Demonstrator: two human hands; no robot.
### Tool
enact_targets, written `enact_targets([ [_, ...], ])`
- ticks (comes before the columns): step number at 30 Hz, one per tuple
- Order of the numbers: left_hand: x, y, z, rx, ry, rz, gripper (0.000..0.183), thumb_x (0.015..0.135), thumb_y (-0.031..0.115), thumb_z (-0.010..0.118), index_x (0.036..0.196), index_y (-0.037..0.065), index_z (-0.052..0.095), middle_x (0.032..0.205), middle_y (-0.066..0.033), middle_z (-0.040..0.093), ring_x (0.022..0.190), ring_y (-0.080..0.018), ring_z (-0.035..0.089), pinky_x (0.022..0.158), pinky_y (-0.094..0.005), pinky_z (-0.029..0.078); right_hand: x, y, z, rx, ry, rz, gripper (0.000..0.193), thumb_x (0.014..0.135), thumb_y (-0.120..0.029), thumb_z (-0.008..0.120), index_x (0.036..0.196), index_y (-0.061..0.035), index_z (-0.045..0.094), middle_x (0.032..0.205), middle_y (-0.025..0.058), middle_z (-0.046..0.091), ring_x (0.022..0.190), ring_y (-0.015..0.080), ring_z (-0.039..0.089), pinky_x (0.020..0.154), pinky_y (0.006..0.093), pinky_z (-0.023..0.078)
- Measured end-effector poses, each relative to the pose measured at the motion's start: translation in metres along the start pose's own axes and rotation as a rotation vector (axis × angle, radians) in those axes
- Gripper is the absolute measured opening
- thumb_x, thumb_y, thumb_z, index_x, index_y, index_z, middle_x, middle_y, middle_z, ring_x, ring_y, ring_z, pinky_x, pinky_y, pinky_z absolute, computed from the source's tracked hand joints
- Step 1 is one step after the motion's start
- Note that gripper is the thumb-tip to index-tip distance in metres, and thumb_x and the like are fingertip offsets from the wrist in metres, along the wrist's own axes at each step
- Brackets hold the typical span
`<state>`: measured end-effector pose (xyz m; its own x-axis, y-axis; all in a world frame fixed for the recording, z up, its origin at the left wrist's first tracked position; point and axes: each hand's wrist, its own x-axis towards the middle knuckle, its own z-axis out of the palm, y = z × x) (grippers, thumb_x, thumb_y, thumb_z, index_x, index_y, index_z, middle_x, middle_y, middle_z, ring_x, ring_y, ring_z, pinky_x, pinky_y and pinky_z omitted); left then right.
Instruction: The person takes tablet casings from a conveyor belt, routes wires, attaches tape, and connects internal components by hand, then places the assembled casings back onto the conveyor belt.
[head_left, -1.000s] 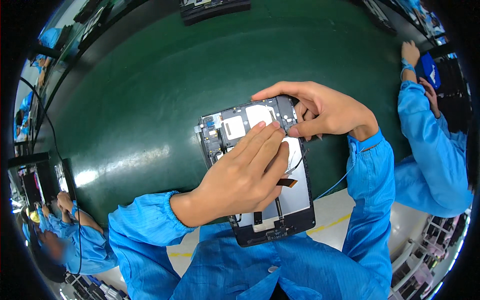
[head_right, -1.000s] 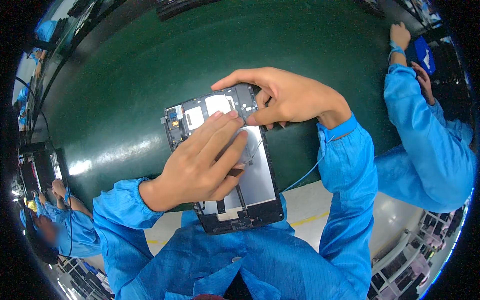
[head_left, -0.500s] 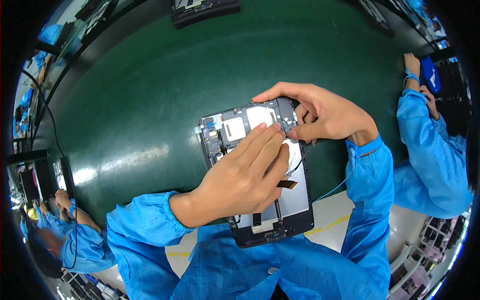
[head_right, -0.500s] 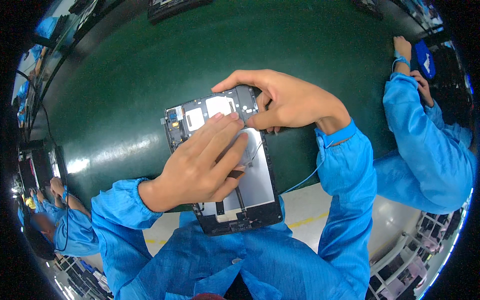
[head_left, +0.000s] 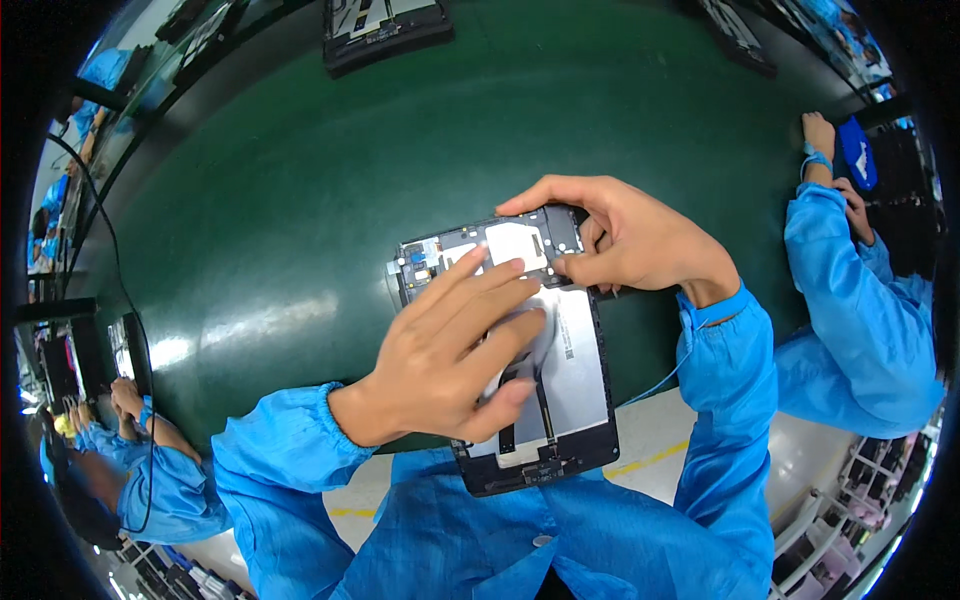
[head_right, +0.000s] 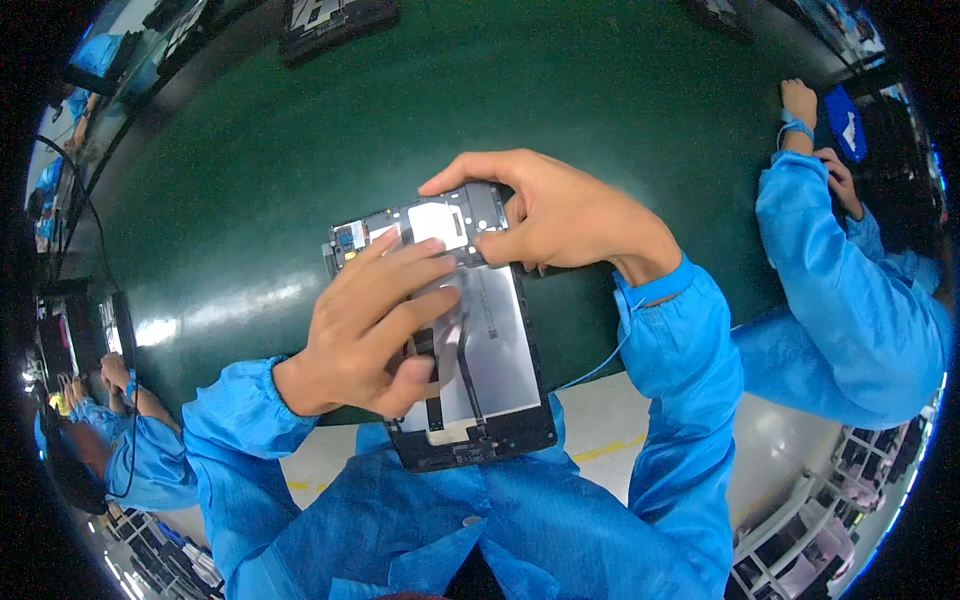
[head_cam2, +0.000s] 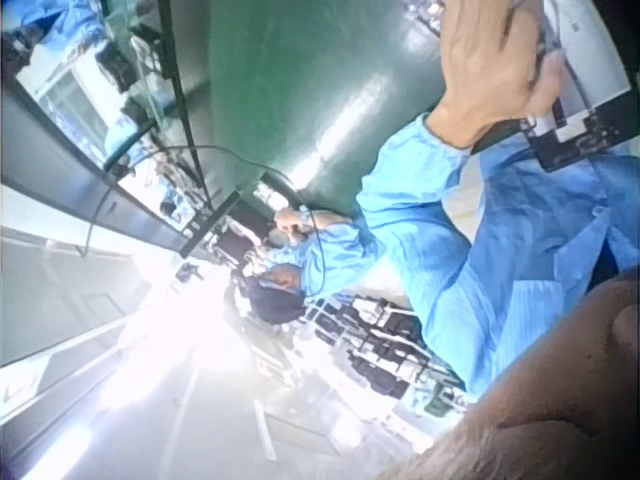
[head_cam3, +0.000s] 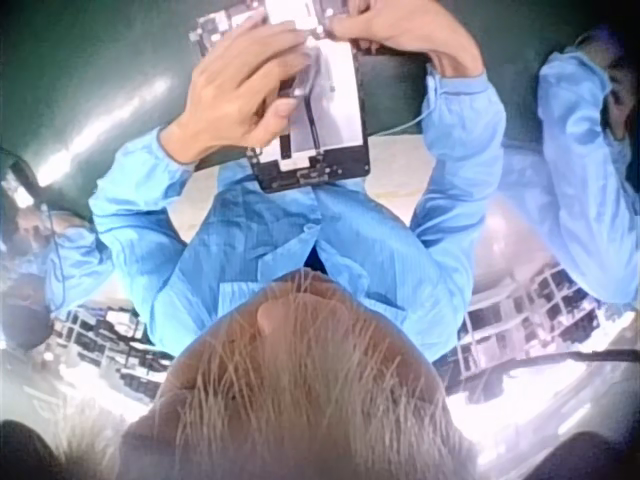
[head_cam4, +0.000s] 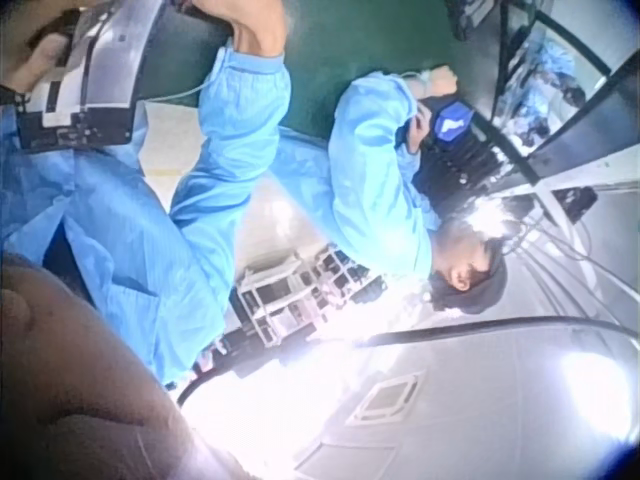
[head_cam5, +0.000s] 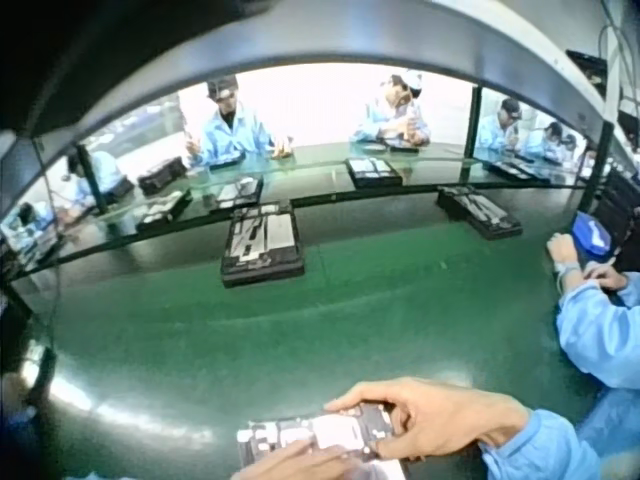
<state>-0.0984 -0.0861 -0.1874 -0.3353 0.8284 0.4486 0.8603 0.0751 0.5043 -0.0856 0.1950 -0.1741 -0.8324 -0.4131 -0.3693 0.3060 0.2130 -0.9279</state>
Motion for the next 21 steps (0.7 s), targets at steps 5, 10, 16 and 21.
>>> enact_targets([
  [5,-0.036,-0.016,-0.022,0.064,0.122,0.061,0.051,0.11,0.038,0.045,0.118,0.003,0.081,0.118,-0.019,0.078,0.118,-0.0402,0.075,0.113,-0.0612,0.053,0.001,-0.007,-0.005,-0.081,-0.021,0.016,0.06,0.097,-0.004,0.077,0.155,-0.0067,0.062,0.098,0.0063,0.078,0.059,0.0025,0.063,0.051,0.0194,0.049],
  [10,-0.063,-0.021,-0.04,0.078,0.1,0.238,0.045,0.11,0.031,0.046,0.109,0.003,0.082,0.098,-0.0127,0.074,0.094,-0.0295,0.074,0.1,-0.0526,0.062,-0.001,-0.002,-0.006,-0.039,-0.018,0.019,0.053,0.103,-0.011,0.075,0.155,-0.0059,0.064,0.095,0.0053,0.079,0.058,0.0035,0.063,0.052,0.0201,0.052],
  [16,-0.068,-0.028,-0.037,0.035,-0.019,0.424,0.049,0.108,0.037,0.053,0.104,-0.004,0.081,0.085,-0.0101,0.066,0.074,-0.0247,0.066,0.065,-0.038,0.052,0.009,0.006,-0.007,-0.193,0.384,-0.187,0.036,0.107,-0.02,0.072,0.141,-0.0074,0.073,0.07,-0.0067,0.061,0.057,0.0015,0.046,0.053,0.0214,0.036],
  [21,-0.078,-0.024,-0.04,0.033,-0.07,0.402,0.049,0.106,0.04,0.057,0.108,-0.004,0.081,0.086,-0.0105,0.067,0.074,-0.0226,0.065,0.06,-0.0347,0.05,0.013,-0.007,0.014,-0.566,0.581,-0.702,0.015,0.091,-0.012,0.075,0.102,-0.0027,0.078,0.099,0.0111,0.072,0.093,0.0181,0.063,0.078,0.0317,0.047],
])
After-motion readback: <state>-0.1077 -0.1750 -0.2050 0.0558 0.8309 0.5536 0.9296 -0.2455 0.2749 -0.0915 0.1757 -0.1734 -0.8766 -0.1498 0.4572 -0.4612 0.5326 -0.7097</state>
